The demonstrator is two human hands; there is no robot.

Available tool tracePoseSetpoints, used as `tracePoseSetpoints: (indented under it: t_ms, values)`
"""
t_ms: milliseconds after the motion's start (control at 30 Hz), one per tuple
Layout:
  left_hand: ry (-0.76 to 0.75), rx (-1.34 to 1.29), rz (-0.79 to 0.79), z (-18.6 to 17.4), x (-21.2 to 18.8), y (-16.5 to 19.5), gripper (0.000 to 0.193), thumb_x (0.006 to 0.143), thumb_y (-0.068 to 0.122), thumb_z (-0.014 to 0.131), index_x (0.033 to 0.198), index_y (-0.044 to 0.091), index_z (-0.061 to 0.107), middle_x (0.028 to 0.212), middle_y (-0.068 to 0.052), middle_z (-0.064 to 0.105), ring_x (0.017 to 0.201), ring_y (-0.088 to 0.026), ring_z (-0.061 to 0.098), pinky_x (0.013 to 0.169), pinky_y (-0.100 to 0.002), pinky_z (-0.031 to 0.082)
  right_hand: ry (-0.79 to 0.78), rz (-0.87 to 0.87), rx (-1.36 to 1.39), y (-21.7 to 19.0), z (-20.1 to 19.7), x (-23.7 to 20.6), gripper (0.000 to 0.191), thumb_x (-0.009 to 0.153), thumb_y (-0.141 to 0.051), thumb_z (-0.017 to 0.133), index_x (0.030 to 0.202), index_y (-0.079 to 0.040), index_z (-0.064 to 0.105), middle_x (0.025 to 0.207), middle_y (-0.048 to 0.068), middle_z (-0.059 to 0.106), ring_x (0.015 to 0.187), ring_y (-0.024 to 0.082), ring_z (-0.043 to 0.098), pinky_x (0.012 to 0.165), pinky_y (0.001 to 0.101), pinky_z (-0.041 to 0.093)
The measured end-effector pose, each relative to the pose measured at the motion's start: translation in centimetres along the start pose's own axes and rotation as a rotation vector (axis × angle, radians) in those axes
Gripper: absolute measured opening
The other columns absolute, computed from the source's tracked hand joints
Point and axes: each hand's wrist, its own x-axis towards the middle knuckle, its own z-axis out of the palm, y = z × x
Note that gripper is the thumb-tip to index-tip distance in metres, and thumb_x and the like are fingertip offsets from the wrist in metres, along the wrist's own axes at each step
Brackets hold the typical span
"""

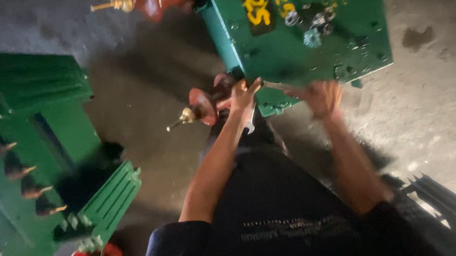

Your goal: The person uses two wrenches to tighten bolts on a green metal panel with insulators. After tightening several bolts, the person wipes their hands with a purple cloth.

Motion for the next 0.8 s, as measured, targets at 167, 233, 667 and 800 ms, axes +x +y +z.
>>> tracePoseSetpoints:
  t_ms: [167,233,667,800]
  values:
    - [-0.046,0.115,-0.153,-1.3,0.0,0.9,0.031,0.094,0.022,0.075,0.118,0.003,0.071,0.101,-0.003,0.068,0.083,-0.012,0.054,0.069,-0.030,0.039,0.043,0.021,0.030,-1.2,-2.2,-0.4,0.049,0.094,-0.061,0.067,0.096,-0.013,0.077,0.077,0.004,0.071,0.052,0.017,0.060,0.046,0.0364,0.046]
    - [-0.087,-0.063,-0.071,-1.3,0.5,0.8,0.030,0.090,0.021,0.077,0.111,0.000,0.072,0.101,-0.006,0.073,0.090,-0.014,0.065,0.080,-0.030,0.050,-0.138,0.385,-0.096,-6.0,-1.1,-4.8,0.056,0.103,-0.069,0.062,0.083,-0.019,0.076,0.065,0.004,0.068,0.052,0.019,0.056,0.049,0.0369,0.043]
    - [-0.019,0.138,-0.097,-1.1,0.5,1.2,0.030,0.084,0.022,0.077,0.106,0.002,0.071,0.090,-0.004,0.070,0.077,-0.012,0.062,0.062,-0.029,0.046,-0.237,0.295,-0.110,-5.0,0.1,-4.9,0.038,0.102,-0.063,0.061,0.112,-0.028,0.069,0.074,0.006,0.070,0.057,0.018,0.059,0.048,0.0329,0.041]
    - [-0.066,0.101,0.052,-0.9,1.0,0.4,0.035,0.084,0.025,0.083,0.107,0.001,0.071,0.097,-0.003,0.075,0.086,-0.011,0.069,0.076,-0.024,0.053,-0.423,0.301,-0.343,-6.3,0.6,-3.5,0.046,0.107,-0.055,0.059,0.153,-0.049,0.058,0.080,0.014,0.071,0.059,0.021,0.062,0.043,0.0339,0.041]
